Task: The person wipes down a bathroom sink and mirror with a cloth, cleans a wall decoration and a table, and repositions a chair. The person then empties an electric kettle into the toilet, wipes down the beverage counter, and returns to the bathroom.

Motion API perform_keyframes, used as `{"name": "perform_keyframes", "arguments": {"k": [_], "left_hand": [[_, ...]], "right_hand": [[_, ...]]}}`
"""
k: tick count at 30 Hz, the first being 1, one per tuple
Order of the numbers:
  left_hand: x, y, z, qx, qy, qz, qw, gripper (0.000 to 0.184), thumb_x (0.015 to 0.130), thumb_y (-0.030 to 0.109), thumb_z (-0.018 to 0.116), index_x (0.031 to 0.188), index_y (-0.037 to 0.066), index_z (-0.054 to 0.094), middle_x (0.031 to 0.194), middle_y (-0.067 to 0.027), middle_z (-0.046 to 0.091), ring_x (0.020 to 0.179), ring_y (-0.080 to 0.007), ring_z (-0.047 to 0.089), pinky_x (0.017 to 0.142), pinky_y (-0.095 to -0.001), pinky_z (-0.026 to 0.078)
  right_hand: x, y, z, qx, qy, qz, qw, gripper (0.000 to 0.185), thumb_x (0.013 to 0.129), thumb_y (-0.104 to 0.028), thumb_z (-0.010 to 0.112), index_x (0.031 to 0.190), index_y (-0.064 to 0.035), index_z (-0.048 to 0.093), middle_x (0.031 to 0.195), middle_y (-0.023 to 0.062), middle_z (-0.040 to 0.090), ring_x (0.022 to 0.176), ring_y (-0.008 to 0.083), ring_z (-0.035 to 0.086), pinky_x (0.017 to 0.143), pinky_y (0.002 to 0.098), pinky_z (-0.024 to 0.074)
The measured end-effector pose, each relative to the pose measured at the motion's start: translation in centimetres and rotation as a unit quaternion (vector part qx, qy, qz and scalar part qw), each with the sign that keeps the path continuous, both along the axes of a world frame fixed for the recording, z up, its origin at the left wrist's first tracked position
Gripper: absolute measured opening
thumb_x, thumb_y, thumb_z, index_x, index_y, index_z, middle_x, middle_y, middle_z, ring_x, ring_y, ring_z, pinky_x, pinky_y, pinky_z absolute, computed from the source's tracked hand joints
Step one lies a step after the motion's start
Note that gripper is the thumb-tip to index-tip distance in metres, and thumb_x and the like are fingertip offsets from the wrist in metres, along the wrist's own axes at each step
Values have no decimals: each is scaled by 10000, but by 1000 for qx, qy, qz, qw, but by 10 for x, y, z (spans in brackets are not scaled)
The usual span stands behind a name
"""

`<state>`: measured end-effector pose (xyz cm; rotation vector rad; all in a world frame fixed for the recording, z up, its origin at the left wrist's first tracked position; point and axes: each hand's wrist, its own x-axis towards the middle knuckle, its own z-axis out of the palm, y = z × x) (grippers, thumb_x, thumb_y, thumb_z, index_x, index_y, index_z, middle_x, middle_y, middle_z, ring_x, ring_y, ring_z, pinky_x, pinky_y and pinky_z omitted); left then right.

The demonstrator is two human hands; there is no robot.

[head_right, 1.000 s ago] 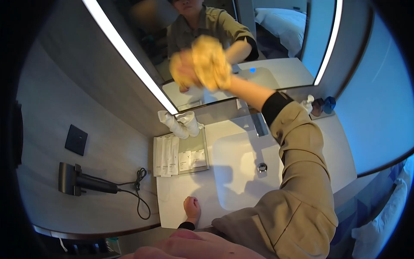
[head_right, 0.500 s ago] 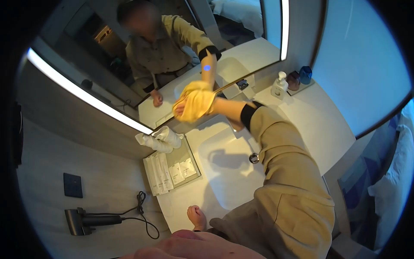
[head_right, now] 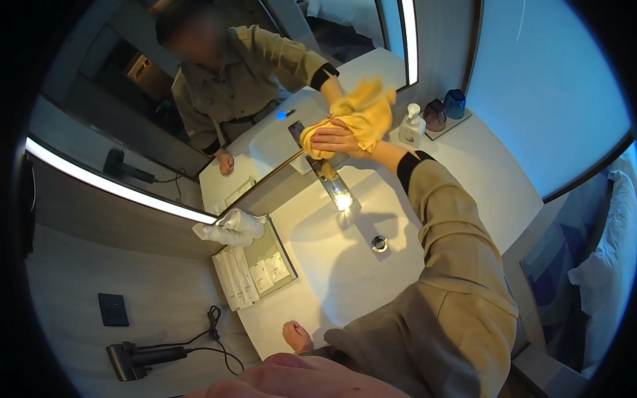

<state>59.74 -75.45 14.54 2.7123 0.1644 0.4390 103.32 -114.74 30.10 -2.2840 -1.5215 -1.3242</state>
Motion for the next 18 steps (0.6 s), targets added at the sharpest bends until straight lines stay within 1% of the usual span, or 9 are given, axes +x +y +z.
{"name": "perform_keyframes", "arguments": {"k": [2, 4, 6, 8, 10, 12, 14, 15, 18], "left_hand": [[2, -5, 4, -1, -2, 1, 1000, 15, 705, 50, 436, 699, 63, 439, 700, -118, 456, 677, -312, 443, 619, -398, 345], [5, -4, 5, -7, -9, -2, 1000, 14, 703, 49, 436, 699, 62, 439, 700, -118, 455, 675, -312, 442, 620, -397, 346], [0, -1, 1, 18, 4, 7, 1000, 12, 696, 48, 439, 697, 60, 438, 698, -115, 454, 673, -311, 440, 617, -394, 344], [1, -2, 6, 12, 9, 9, 1000, 12, 695, 48, 440, 697, 60, 437, 697, -114, 454, 672, -311, 439, 614, -393, 342], [3, -3, 7, 9, 12, 2, 1000, 13, 693, 48, 441, 697, 60, 435, 696, -113, 454, 670, -310, 438, 611, -392, 341], [3, -3, 8, 14, 3, -10, 1000, 16, 689, 49, 442, 690, 61, 431, 696, -113, 449, 676, -308, 440, 612, -390, 340], [2, 0, 8, 5, 12, -9, 1000, 16, 688, 48, 443, 692, 60, 432, 699, -113, 448, 682, -308, 442, 617, -388, 342], [2, -1, 6, -2, 19, -8, 1000, 17, 686, 47, 443, 694, 59, 434, 703, -113, 447, 687, -307, 443, 621, -387, 344], [1, -3, 6, 16, 26, 9, 999, 19, 684, 46, 443, 696, 58, 434, 709, -113, 449, 694, -308, 444, 625, -388, 344]], "right_hand": [[-7, -9, 4, 2, 67, 52, 996, 519, 718, -87, 550, 1227, -83, 452, 1239, 67, 477, 1172, 220, 434, 1043, 416, 200], [-7, -5, 66, 170, 19, -23, 985, 594, 637, -94, 613, 1211, -68, 464, 1247, 105, 469, 1188, 279, 408, 1036, 435, 211], [49, 1, 152, 367, -239, -26, 899, 538, 657, -105, 625, 1177, -80, 493, 1189, 109, 518, 1096, 307, 486, 957, 433, 337], [54, -5, 220, 331, -82, -167, 925, 546, 656, -161, 663, 1175, -119, 502, 1171, 90, 532, 1050, 244, 526, 933, 388, 380], [-15, 48, 287, 358, -106, -15, 928, 505, 731, -92, 497, 1230, -62, 431, 1273, 154, 419, 1213, 290, 343, 1000, 404, 250], [6, 76, 241, 271, -128, 54, 953, 557, 645, -197, 675, 1175, -156, 507, 1160, 65, 542, 1021, 187, 543, 915, 352, 404], [7, 86, 140, 130, -38, 142, 981, 592, 646, -76, 609, 1217, -147, 473, 1242, 18, 485, 1163, 200, 446, 1002, 402, 307], [5, 84, 84, 47, 70, 190, 978, 400, 779, -102, 530, 1177, -90, 499, 1193, 66, 514, 1114, 271, 475, 1006, 400, 293], [-38, 52, 98, 101, 31, 149, 983, 419, 770, -95, 535, 1187, -100, 492, 1204, 63, 504, 1123, 263, 465, 1006, 399, 290]]}}
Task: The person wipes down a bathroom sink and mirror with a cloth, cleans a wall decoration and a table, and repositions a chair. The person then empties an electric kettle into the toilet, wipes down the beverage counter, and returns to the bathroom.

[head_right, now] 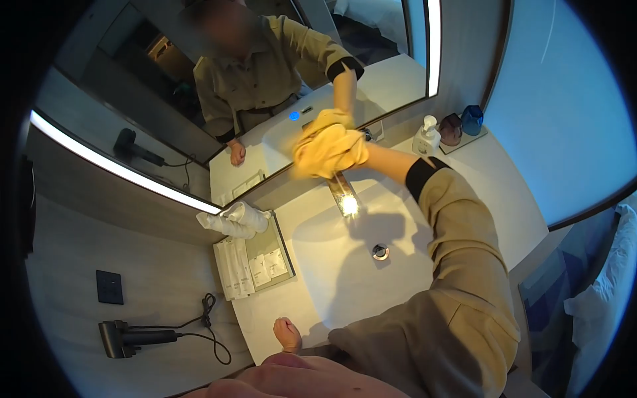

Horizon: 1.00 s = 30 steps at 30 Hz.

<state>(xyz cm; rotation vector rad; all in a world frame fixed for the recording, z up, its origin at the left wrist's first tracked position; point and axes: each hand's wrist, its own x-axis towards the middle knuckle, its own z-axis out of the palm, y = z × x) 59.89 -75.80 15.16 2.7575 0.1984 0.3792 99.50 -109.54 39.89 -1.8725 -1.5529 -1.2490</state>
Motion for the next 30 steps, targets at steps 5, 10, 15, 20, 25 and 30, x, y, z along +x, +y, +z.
{"name": "perform_keyframes", "arguments": {"k": [5, 10, 15, 20, 25, 30], "left_hand": [[2, -1, -4, -3, -8, -10, 1000, 13, 685, 48, 436, 691, 58, 431, 710, -122, 450, 687, -315, 438, 620, -397, 341], [7, 0, -2, 12, -17, -17, 1000, 11, 694, 48, 424, 685, 54, 425, 701, -129, 441, 673, -322, 430, 613, -401, 337], [0, 0, -6, 21, -11, 0, 1000, 19, 700, 47, 421, 682, 49, 420, 686, -129, 433, 659, -322, 423, 600, -410, 331], [3, -6, -6, 9, -10, 2, 1000, 23, 700, 46, 424, 680, 54, 418, 681, -128, 430, 657, -321, 421, 600, -408, 328], [-1, 4, -4, 3, -20, -14, 1000, 27, 703, 46, 422, 679, 57, 415, 685, -126, 431, 659, -319, 423, 603, -404, 327], [-1, 5, -11, 1, -19, -21, 1000, 15, 708, 53, 421, 695, 58, 413, 695, -123, 435, 665, -318, 426, 608, -405, 328]], "right_hand": [[31, -80, 53, 128, -54, -135, 981, 470, 749, -77, 548, 1210, -126, 472, 1231, 55, 481, 1147, 242, 441, 1007, 398, 283], [48, -83, 29, 42, -35, -229, 972, 523, 728, -115, 576, 1233, -132, 444, 1258, 70, 456, 1160, 251, 435, 944, 377, 339], [41, -112, -100, -132, 47, -125, 982, 496, 739, -19, 510, 1224, -111, 462, 1250, 45, 473, 1171, 235, 437, 989, 390, 314], [42, -125, 13, 287, -26, -237, 928, 641, 647, 76, 508, 1265, -52, 395, 1258, 122, 452, 1164, 300, 426, 995, 383, 322], [71, -137, 31, 355, -34, -294, 887, 545, 686, -3, 534, 1212, -52, 402, 1284, 156, 400, 1198, 333, 356, 1015, 386, 266], [44, -135, -96, 347, 90, -309, 881, 601, 723, -30, 550, 1277, -48, 317, 1323, 170, 344, 1229, 353, 305, 1029, 389, 243]]}}
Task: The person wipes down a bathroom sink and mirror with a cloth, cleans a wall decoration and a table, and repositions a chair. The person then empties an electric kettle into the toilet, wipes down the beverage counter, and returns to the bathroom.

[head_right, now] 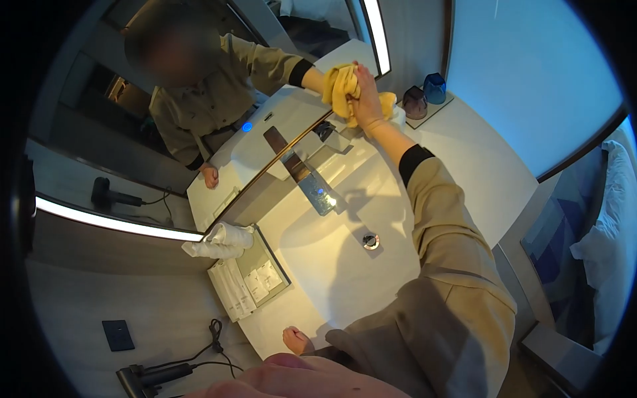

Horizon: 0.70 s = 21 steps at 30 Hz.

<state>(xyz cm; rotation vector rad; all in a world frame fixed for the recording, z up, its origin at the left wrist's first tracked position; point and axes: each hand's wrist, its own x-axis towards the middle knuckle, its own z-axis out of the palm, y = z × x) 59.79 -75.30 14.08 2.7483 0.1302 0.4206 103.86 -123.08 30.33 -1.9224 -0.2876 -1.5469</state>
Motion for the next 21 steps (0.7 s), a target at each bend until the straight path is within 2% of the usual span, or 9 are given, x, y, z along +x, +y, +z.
{"name": "perform_keyframes", "arguments": {"k": [2, 6, 11, 13, 15, 17, 19, 20, 21], "left_hand": [[-1, 0, 6, -7, 3, -2, 1000, 12, 706, 52, 421, 698, 57, 414, 696, -125, 435, 667, -319, 427, 610, -406, 328], [2, -2, 7, -7, 6, -8, 1000, 11, 703, 48, 423, 702, 57, 417, 696, -126, 437, 675, -323, 430, 611, -407, 329], [8, -9, 23, -51, 21, -10, 998, 15, 703, 43, 432, 702, 57, 429, 697, -119, 447, 683, -318, 437, 615, -403, 331], [5, -4, 21, -55, 18, -6, 998, 27, 696, 33, 450, 704, 59, 450, 705, -109, 463, 692, -304, 449, 623, -400, 335], [2, -1, 16, -66, 18, -4, 998, 36, 691, 29, 455, 705, 62, 459, 707, -105, 467, 695, -300, 452, 624, -397, 337], [-1, 1, 13, -78, 21, -2, 997, 45, 686, 25, 460, 705, 66, 468, 708, -101, 471, 697, -296, 456, 625, -395, 338], [-2, 4, 12, -87, 18, -11, 996, 59, 685, 29, 463, 710, 75, 491, 713, -97, 482, 696, -289, 460, 626, -389, 338], [-3, 5, 13, -88, 18, -15, 996, 59, 685, 29, 463, 710, 75, 491, 713, -97, 482, 696, -289, 460, 626, -389, 338], [-2, 6, 15, -97, 13, -25, 995, 63, 687, 31, 464, 711, 79, 497, 712, -91, 488, 695, -285, 463, 626, -387, 337]], "right_hand": [[-3, -9, -6, 25, 41, 29, 998, 594, 753, -43, 543, 1291, -36, 291, 1334, 177, 326, 1240, 362, 282, 1031, 390, 233], [40, -38, 61, 143, 31, -111, 983, 729, 726, -151, 605, 1318, -28, 196, 1222, 217, 422, 1112, 387, 415, 952, 395, 322], [30, 11, 7, 212, 65, -106, 969, 889, 658, -224, 671, 1339, -40, 130, 1216, 231, 409, 1116, 388, 412, 969, 375, 315], [25, 49, -23, 296, 104, -81, 946, 890, 670, -207, 657, 1343, -28, 103, 1287, 234, 310, 1182, 384, 332, 1016, 373, 254], [14, 93, -29, 232, 112, -77, 963, 921, 675, -226, 663, 1342, -5, 68, 1353, 222, 193, 1244, 374, 229, 1048, 388, 187], [-10, 143, -16, 171, 80, -55, 981, 925, 674, -232, 670, 1338, 11, 74, 1362, 218, 177, 1261, 362, 199, 1051, 415, 159], [-24, 191, -14, 203, 41, 65, 976, 847, 707, -167, 640, 1339, 9, 103, 1369, 210, 172, 1276, 345, 179, 1058, 414, 124], [-30, 205, -8, 137, 32, 100, 985, 772, 729, -73, 590, 1338, 10, 122, 1376, 201, 171, 1289, 346, 155, 1062, 417, 93], [-32, 218, -12, 118, 64, 64, 989, 796, 715, -38, 581, 1344, 0, 95, 1375, 207, 170, 1289, 346, 148, 1062, 400, 84]]}}
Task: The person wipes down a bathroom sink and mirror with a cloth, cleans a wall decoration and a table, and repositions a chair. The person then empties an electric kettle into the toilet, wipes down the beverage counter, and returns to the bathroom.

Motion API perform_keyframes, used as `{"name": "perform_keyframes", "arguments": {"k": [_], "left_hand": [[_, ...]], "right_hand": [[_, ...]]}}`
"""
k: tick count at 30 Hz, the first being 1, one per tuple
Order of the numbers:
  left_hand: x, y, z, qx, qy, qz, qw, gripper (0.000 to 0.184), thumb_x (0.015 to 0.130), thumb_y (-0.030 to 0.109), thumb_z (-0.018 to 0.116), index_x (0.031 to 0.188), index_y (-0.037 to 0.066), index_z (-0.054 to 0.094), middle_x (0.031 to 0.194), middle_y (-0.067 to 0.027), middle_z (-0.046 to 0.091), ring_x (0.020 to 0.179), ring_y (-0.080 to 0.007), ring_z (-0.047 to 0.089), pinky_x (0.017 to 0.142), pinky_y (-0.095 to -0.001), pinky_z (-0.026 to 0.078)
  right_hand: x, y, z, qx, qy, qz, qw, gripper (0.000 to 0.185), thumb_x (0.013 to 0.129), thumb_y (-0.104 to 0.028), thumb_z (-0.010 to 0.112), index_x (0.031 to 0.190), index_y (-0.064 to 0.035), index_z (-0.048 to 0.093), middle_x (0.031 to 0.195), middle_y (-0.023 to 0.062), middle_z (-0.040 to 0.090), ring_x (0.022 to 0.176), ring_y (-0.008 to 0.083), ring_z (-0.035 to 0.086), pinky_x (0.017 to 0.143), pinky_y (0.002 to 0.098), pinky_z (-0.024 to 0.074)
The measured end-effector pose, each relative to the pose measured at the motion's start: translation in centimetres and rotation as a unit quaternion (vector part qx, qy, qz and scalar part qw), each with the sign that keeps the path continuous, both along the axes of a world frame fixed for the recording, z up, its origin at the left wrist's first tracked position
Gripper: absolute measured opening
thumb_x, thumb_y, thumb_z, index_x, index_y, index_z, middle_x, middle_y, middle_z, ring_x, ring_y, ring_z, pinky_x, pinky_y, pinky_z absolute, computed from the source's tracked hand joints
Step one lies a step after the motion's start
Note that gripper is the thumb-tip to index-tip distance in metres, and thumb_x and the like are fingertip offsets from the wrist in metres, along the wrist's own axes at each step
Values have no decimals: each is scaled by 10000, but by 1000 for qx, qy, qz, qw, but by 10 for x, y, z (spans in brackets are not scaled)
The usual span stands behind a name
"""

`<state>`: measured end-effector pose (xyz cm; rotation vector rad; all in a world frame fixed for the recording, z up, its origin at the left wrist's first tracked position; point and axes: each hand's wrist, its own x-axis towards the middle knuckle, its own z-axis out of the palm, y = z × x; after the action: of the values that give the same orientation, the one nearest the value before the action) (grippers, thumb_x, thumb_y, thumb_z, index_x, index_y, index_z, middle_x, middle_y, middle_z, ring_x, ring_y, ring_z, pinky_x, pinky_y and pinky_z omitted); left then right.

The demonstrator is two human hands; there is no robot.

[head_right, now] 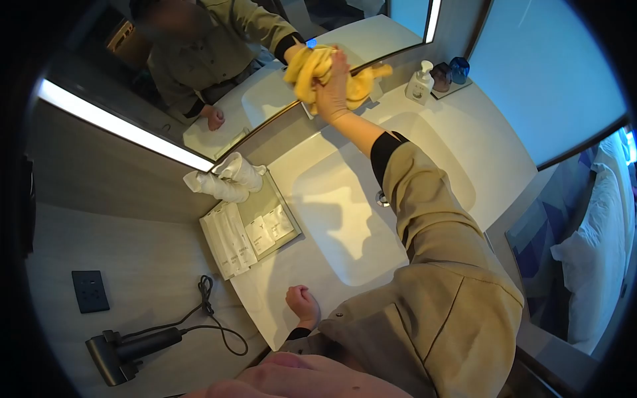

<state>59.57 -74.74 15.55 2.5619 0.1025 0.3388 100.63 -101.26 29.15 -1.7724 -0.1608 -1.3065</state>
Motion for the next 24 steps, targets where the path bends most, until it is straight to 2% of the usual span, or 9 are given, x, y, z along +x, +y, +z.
{"name": "perform_keyframes", "arguments": {"k": [3, 9, 11, 12, 15, 17, 19, 20, 24], "left_hand": [[-3, 0, 0, -18, 0, -19, 1000, 70, 689, 39, 469, 715, 89, 511, 713, -78, 500, 696, -279, 470, 626, -383, 337], [-2, 3, 5, -39, -16, -37, 998, 83, 710, 23, 478, 717, 90, 526, 708, -71, 524, 698, -275, 480, 637, -380, 346], [-2, 3, 1, -46, -17, -43, 998, 82, 711, 26, 482, 718, 93, 529, 711, -66, 531, 703, -270, 484, 639, -378, 346], [-2, 4, -2, -45, -27, -41, 998, 76, 699, 41, 490, 715, 103, 532, 712, -57, 528, 699, -264, 487, 629, -376, 344], [-5, 6, -9, -39, -36, -39, 998, 70, 689, 59, 498, 713, 114, 534, 712, -46, 527, 694, -260, 491, 618, -375, 343], [-4, 5, -9, -36, -39, -41, 998, 68, 692, 60, 499, 714, 114, 534, 712, -45, 528, 692, -260, 491, 617, -376, 344], [-4, 5, -7, -39, -41, -43, 997, 67, 696, 61, 500, 715, 115, 534, 716, -41, 532, 698, -260, 495, 621, -377, 346], [-4, 4, -7, -41, -36, -45, 998, 67, 696, 61, 500, 715, 115, 534, 716, -41, 532, 698, -260, 495, 621, -377, 346], [-5, 5, -8, -36, -40, -53, 997, 64, 704, 62, 497, 724, 113, 532, 734, -31, 542, 715, -251, 501, 632, -377, 347]], "right_hand": [[-20, 50, 4, -28, 97, -8, 995, 772, 726, 23, 533, 1348, 4, 75, 1371, 219, 172, 1287, 365, 135, 1061, 386, 66], [-40, 174, -11, -68, -1, 7, 998, 767, 722, -115, 593, 1343, 4, 160, 1409, 202, 133, 1318, 350, 84, 1056, 462, 50], [-56, 190, 17, -178, 307, 74, 932, 756, 726, -119, 591, 1352, -32, 176, 1417, 197, 114, 1328, 325, 73, 1050, 469, 49], [-46, 201, -30, -146, 3, 108, 983, 740, 724, -102, 589, 1354, -61, 203, 1417, 176, 138, 1331, 301, 91, 1050, 460, 59], [-57, 199, -23, -145, 12, 212, 966, 686, 712, 16, 507, 1341, -44, 241, 1414, 188, 147, 1333, 316, 49, 1054, 433, -13], [-73, 185, -7, -144, 14, 202, 969, 659, 716, 61, 462, 1335, -52, 267, 1398, 178, 210, 1314, 298, 162, 1056, 404, 117], [-97, 165, 8, 147, 66, 418, 894, 612, 740, 78, 432, 1324, -36, 287, 1357, 153, 301, 1248, 256, 310, 1000, 342, 279], [-103, 151, 6, 184, 65, 378, 905, 499, 835, -1, 412, 1318, -75, 308, 1231, 99, 406, 1079, 175, 434, 872, 272, 392], [-155, 74, -5, 153, 105, 167, 968, 480, 812, 25, 421, 1280, -58, 351, 1145, 133, 500, 1004, 189, 513, 865, 276, 398]]}}
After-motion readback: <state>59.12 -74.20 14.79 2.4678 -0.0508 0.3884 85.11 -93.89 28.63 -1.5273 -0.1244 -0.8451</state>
